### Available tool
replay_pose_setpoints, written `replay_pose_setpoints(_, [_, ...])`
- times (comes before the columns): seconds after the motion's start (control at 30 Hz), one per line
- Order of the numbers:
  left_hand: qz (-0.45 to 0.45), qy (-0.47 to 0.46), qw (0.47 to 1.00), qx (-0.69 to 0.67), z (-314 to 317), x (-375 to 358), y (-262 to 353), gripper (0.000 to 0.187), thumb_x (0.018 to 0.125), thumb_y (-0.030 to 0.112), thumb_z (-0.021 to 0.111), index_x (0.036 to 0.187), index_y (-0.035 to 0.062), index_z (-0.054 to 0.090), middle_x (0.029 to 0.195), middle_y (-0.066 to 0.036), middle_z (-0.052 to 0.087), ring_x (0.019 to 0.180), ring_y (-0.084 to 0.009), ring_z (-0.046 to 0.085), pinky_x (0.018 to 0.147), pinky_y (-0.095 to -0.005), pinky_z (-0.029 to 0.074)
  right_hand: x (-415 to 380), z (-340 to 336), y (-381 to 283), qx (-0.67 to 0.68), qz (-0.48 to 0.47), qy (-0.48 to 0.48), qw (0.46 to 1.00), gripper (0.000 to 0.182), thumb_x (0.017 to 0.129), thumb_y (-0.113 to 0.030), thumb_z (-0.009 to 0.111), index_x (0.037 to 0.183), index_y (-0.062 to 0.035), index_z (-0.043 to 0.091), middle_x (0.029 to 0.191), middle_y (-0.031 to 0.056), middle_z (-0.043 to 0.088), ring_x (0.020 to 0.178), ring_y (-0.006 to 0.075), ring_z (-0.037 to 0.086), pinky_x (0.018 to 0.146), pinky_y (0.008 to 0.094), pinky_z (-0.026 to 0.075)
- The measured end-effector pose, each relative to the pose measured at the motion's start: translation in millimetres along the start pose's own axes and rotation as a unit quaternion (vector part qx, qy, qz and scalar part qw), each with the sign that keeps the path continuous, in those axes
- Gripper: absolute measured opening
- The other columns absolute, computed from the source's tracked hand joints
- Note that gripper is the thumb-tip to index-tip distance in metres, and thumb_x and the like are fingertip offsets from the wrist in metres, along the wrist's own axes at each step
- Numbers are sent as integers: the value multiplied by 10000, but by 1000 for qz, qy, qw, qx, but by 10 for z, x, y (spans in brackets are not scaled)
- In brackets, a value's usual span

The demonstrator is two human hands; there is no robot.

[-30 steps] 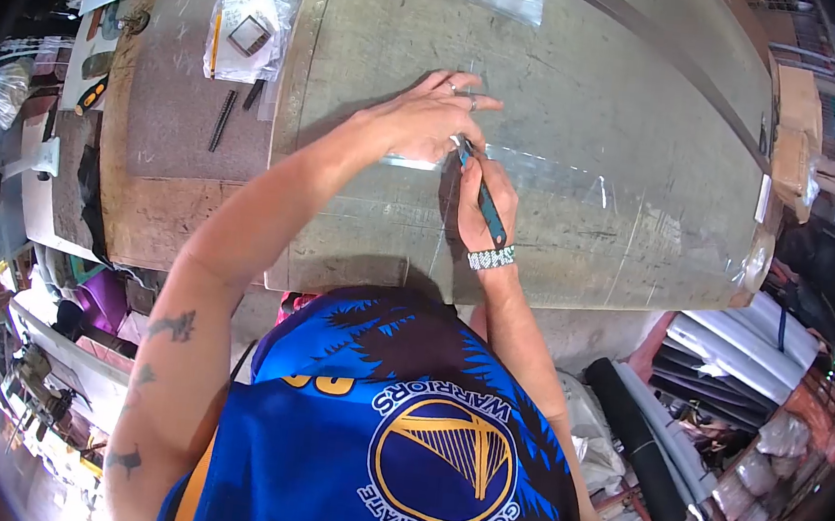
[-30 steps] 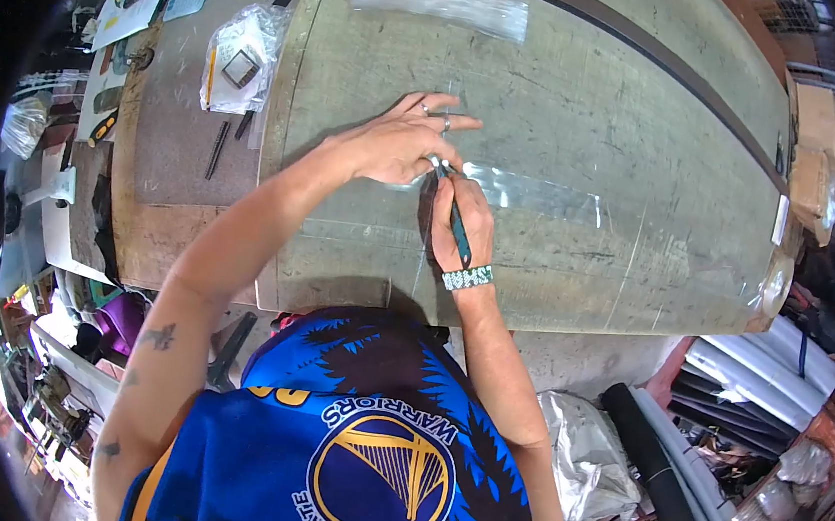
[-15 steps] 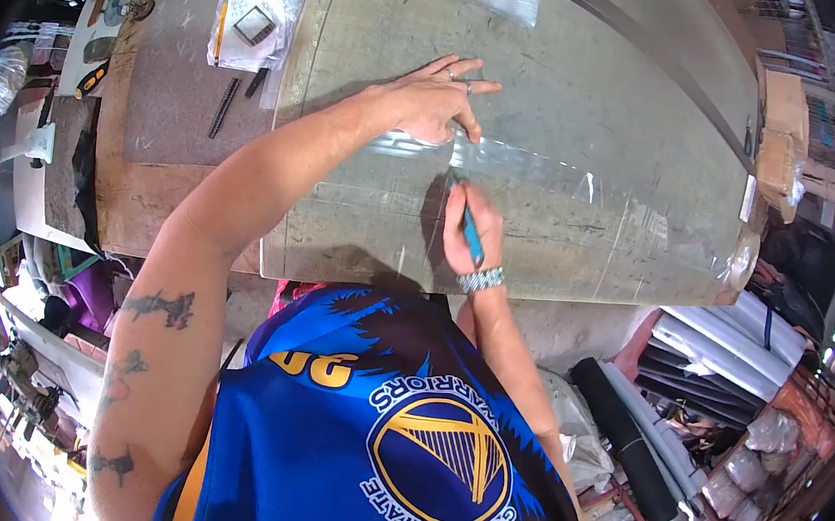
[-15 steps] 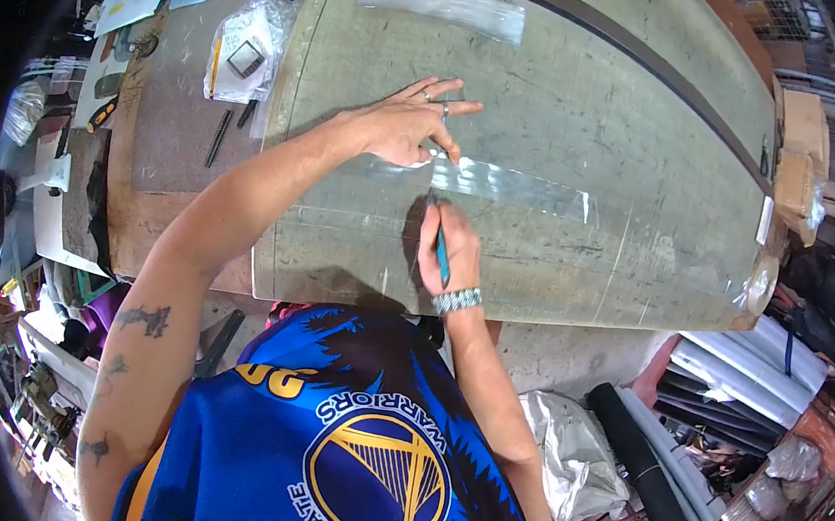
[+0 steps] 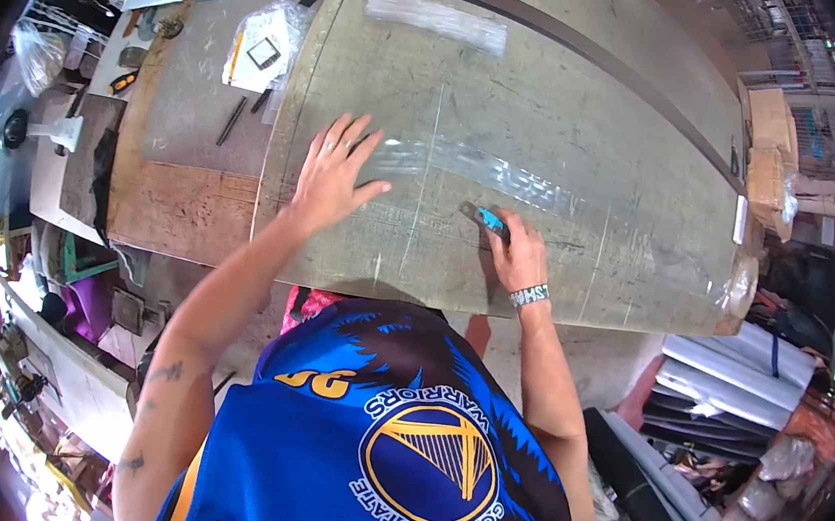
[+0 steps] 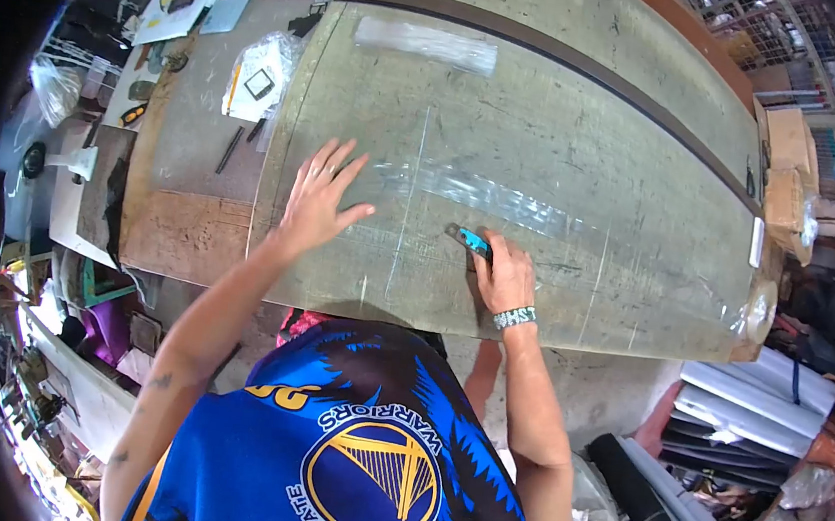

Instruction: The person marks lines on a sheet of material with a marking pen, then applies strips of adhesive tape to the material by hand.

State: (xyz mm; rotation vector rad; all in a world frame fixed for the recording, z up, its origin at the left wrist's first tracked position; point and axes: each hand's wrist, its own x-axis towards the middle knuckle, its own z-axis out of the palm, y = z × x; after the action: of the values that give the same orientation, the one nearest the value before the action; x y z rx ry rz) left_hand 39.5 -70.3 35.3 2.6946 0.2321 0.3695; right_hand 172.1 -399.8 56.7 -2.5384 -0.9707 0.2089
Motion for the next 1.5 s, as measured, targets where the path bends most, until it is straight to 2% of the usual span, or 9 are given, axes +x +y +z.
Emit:
replay_pose_setpoints(0.17, [-127, 85, 988, 6, -12, -371, 245, 552, 845, 325, 836, 1310, 86, 658, 1217, -141, 616, 1150, -356, 570, 956, -496, 475, -17, 82, 76, 53, -5, 2, 999, 435, 887, -315, 807, 1206, -63, 651, 1043, 191, 721, 959, 419, 678, 846, 517, 530])
replay_pose_setpoints(0.47, [-204, 80, 976, -15, 27, -243, 346, 208, 824, 161, 826, 959, 63, 702, 1093, -148, 658, 1080, -374, 607, 934, -468, 485, 378, 77, -123, 136, -167, -1, 976, 380, 910, -311, 761, 1175, -50, 684, 1174, 142, 653, 1103, 391, 594, 926, 500, 474])
replay_pose_setpoints(0.53, [-175, 119, 977, -16, 2, -196, 388, 175, 824, 127, 814, 932, 61, 694, 1115, -159, 667, 1090, -384, 607, 945, -469, 484, 495, 197, -247, 148, -195, 26, 969, 442, 911, -349, 792, 1190, -25, 678, 1096, 131, 682, 1013, 308, 657, 858, 426, 519])
replay_pose_setpoints(0.73, [-105, 112, 975, -160, -109, -38, 686, 127, 825, 30, 752, 899, 23, 649, 1302, -242, 665, 1135, -429, 661, 958, -468, 535, 964, 319, -798, 560, 192, -166, 789, 565, 879, -457, 866, 1163, -2, 686, 952, 41, 724, 764, 89, 665, 649, 243, 516])
replay_pose_setpoints(0.83, [-123, 61, 958, -250, -63, 88, 709, 175, 872, 5, 737, 1010, 21, 631, 1300, -221, 673, 1046, -342, 713, 866, -410, 578, 1165, 211, -797, 593, 190, -208, 754, 319, 958, -316, 804, 1075, -34, 711, 923, 33, 751, 745, 100, 685, 652, 243, 529])
replay_pose_setpoints(0.97, [-220, -15, 783, -581, -42, 328, 640, 401, 945, 27, 752, 1274, 12, 523, 1136, -142, 706, 903, -110, 680, 750, -284, 571, 1370, -191, -873, 598, 162, -221, 753, 187, 1012, -209, 735, 1078, -37, 710, 907, 25, 760, 704, 83, 675, 623, 232, 519])
replay_pose_setpoints(1.1, [-201, -194, 640, -716, -163, 697, 169, 381, 928, 99, 812, 1248, 12, 626, 904, -54, 730, 731, -85, 639, 584, -251, 504, 1781, -564, -814, 545, 149, -174, 806, 132, 1004, -147, 736, 1074, -35, 726, 900, 24, 757, 669, 68, 637, 587, 201, 486])
replay_pose_setpoints(1.3, [-185, -134, 855, -465, -402, 1742, -751, 260, 904, 104, 815, 1113, 14, 689, 880, -20, 716, 788, -100, 680, 673, -292, 542, 2523, -498, -183, 472, 181, -26, 862, 118, 963, -126, 781, 1023, -36, 735, 864, 1, 730, 671, 64, 621, 585, 218, 481])
replay_pose_setpoints(1.5, [-184, 7, 951, -249, -187, 2584, -1089, 299, 867, 125, 827, 1116, 38, 686, 884, -91, 720, 795, -251, 709, 725, -404, 562, 3210, 147, 214, 432, 204, 56, 877, 170, 931, -133, 808, 877, -25, 688, 769, -19, 672, 691, 66, 585, 616, 235, 483])
